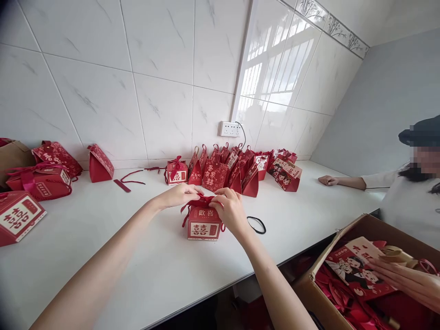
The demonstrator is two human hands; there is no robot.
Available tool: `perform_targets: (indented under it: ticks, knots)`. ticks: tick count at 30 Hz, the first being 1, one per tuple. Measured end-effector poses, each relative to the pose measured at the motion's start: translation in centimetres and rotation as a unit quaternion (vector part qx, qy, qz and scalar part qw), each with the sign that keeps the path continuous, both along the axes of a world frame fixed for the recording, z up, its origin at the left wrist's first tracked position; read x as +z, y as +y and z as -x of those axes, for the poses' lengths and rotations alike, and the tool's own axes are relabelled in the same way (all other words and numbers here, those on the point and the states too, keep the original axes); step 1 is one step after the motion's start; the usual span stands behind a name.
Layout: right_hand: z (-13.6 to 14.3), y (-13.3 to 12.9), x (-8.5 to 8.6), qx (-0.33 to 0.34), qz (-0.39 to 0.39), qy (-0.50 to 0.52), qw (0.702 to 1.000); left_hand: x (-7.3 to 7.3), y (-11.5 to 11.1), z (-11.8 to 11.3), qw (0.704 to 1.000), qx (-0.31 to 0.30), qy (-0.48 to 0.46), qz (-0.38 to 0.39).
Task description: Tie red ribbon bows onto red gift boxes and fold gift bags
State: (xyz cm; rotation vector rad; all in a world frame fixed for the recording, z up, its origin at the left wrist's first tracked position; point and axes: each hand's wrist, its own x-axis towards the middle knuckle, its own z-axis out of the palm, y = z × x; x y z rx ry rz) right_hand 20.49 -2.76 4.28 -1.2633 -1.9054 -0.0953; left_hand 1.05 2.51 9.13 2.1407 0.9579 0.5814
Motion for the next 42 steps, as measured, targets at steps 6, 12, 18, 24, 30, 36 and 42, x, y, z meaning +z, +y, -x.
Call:
perform_targets:
  ticks: [6, 12, 18, 24, 30, 36, 42]
  knots:
    - [-1.0, -0.5, 1.1, 0.003, 0.152, 0.090, 0.984, 0.4, 0.0, 0.5, 0.997, -0.017, 0.075, -0.006]
    - [-0.9, -1.2, 1.6, -0.023, 0.256, 0.152, 0.954, 0.6, -0.1, 0.9, 0.990, -0.005, 0.139, 0.013]
    - [-1.5, -1.0, 1.1, -0.031, 0.301, 0.166, 0.939, 0.6, 0.4, 1.8, 0.986, -0.041, 0.156, 0.042]
    - [-1.4, -1.0, 1.0, -0.021, 0.297, 0.167, 0.940, 0.7, 0.2, 1.6, 0.976, -0.017, 0.197, 0.088]
    - [-0.6, -0.8, 0.5, 0.004, 0.259, 0.184, 0.948, 0.7, -0.1, 1.3, 0.989, 0.002, 0.132, 0.065]
    - [-1.0, -1.0, 0.1, 0.019, 0.256, 0.170, 0.951, 0.4, 0.3, 1.8, 0.989, -0.021, 0.138, 0.043]
    - [-1.4, -1.1, -0.1, 0.043, 0.284, 0.208, 0.935, -0.1, 0.8, 2.1, 0.988, -0.039, 0.131, 0.068]
